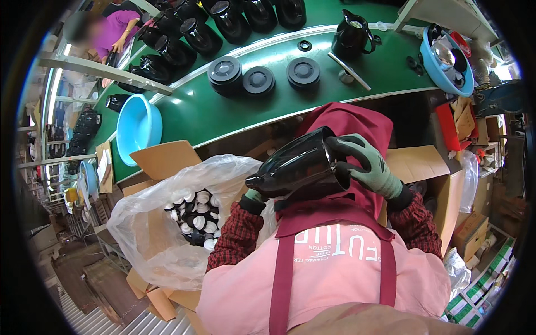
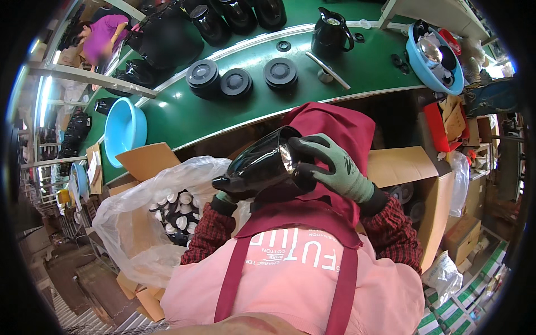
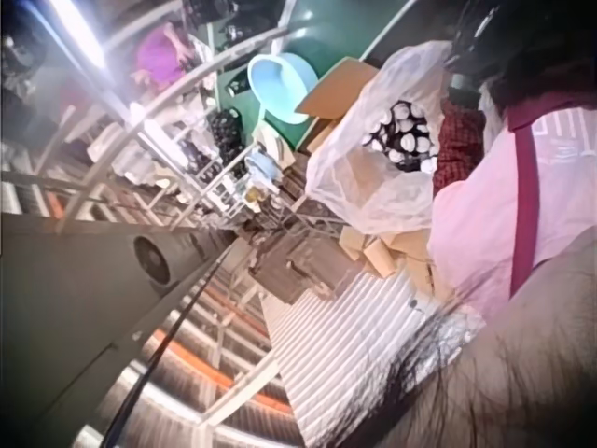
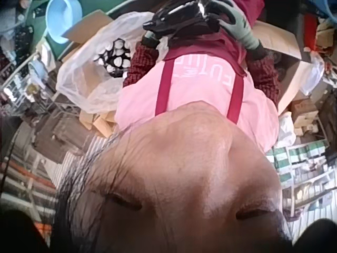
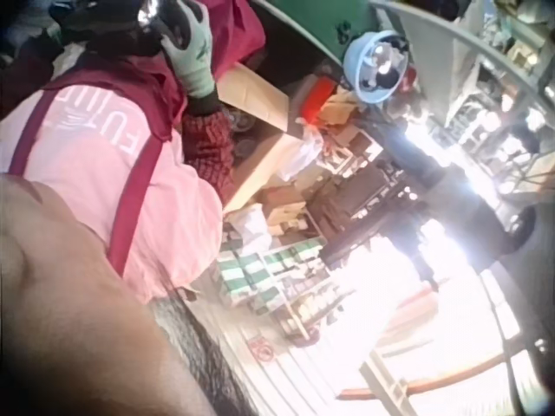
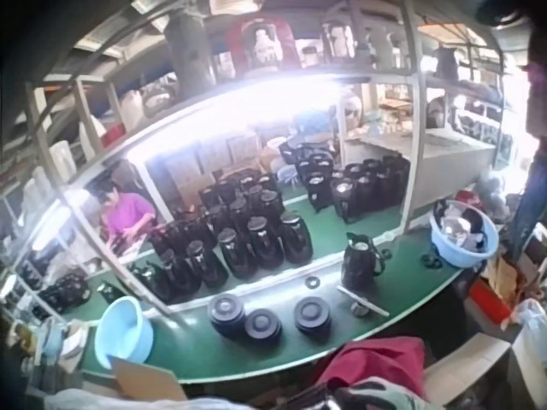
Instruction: The person assembles black kettles at a workbench. They pick up kettle bodies, insert metal heating elements, and screw on lids. Completed kettles are placed on the green table. The person handles kettle bodies, lids, and heating elements one at a time.
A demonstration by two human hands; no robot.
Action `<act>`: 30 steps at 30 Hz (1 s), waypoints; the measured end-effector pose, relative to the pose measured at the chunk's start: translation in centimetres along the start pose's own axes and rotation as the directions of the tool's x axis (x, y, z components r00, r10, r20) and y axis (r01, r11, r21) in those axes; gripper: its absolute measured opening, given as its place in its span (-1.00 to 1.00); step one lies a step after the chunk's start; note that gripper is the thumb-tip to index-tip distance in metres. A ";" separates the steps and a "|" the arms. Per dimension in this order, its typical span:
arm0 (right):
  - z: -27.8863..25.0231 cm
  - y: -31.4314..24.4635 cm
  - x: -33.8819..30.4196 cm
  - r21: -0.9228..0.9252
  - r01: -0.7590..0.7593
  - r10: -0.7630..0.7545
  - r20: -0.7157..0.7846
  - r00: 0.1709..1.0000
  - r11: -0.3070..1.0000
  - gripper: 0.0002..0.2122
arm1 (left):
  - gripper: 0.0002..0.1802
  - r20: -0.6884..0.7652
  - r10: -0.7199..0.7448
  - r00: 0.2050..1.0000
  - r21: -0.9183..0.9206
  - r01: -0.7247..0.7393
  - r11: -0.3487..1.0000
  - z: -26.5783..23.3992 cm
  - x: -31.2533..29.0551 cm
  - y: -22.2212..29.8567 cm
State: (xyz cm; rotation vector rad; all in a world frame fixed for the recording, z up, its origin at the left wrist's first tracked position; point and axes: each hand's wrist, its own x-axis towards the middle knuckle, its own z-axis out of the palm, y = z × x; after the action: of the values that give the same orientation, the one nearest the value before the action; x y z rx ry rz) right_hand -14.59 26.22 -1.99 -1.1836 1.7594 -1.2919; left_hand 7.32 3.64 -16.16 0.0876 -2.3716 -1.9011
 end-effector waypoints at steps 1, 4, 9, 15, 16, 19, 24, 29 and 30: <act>0.2 0.0 0.9 -0.030 0.026 -0.026 0.015 1.000 0.999 -0.50 | -0.35 -0.042 -0.077 0.996 -0.107 0.072 0.992 0.5 0.1 -0.9; 1.2 2.8 3.5 -0.033 0.100 -0.098 0.051 0.994 0.994 -0.53 | -0.35 -0.127 -0.249 0.960 -0.392 0.182 0.902 0.6 -0.7 -3.7; -0.8 14.6 15.9 -0.160 -0.074 0.080 0.029 0.996 0.984 -0.35 | -0.34 -0.204 -0.338 0.919 -0.567 0.171 0.806 -0.4 -2.8 -4.9; 2.0 19.6 28.0 -0.849 -0.331 0.322 -0.204 0.925 0.412 0.06 | -0.33 -0.264 -0.408 0.874 -0.635 0.161 0.756 -0.6 -4.5 -3.7; 2.1 20.6 28.5 -0.841 -0.296 0.253 -0.196 0.947 0.453 0.02 | -0.33 -0.269 -0.419 0.867 -0.644 0.162 0.748 -0.5 -4.6 -3.6; 1.4 18.6 27.6 -0.840 -0.300 0.116 -0.279 0.953 0.452 -0.07 | -0.32 -0.285 -0.440 0.852 -0.684 0.141 0.716 -0.2 -4.9 -2.6; -0.1 11.4 19.2 0.533 0.149 -0.061 -0.179 0.982 0.833 -0.15 | -0.31 -0.216 -0.341 0.915 -0.800 0.034 0.599 -2.5 -2.0 -2.1; 1.2 4.9 8.3 0.324 0.278 -0.268 -0.075 0.960 0.904 -0.08 | -0.30 -0.059 -0.083 0.995 -0.575 0.034 0.817 -2.1 1.1 -1.5; 1.5 5.0 7.4 0.294 0.316 -0.303 -0.090 0.949 0.902 -0.06 | -0.29 -0.027 0.009 1.000 -0.351 -0.018 0.936 -1.9 1.8 -1.2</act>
State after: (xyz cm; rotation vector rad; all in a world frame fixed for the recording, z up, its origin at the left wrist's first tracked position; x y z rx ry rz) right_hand -17.51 19.38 -7.15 -1.2941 1.3672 -1.7168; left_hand 5.73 1.30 -16.88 0.0653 -1.9711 -2.2661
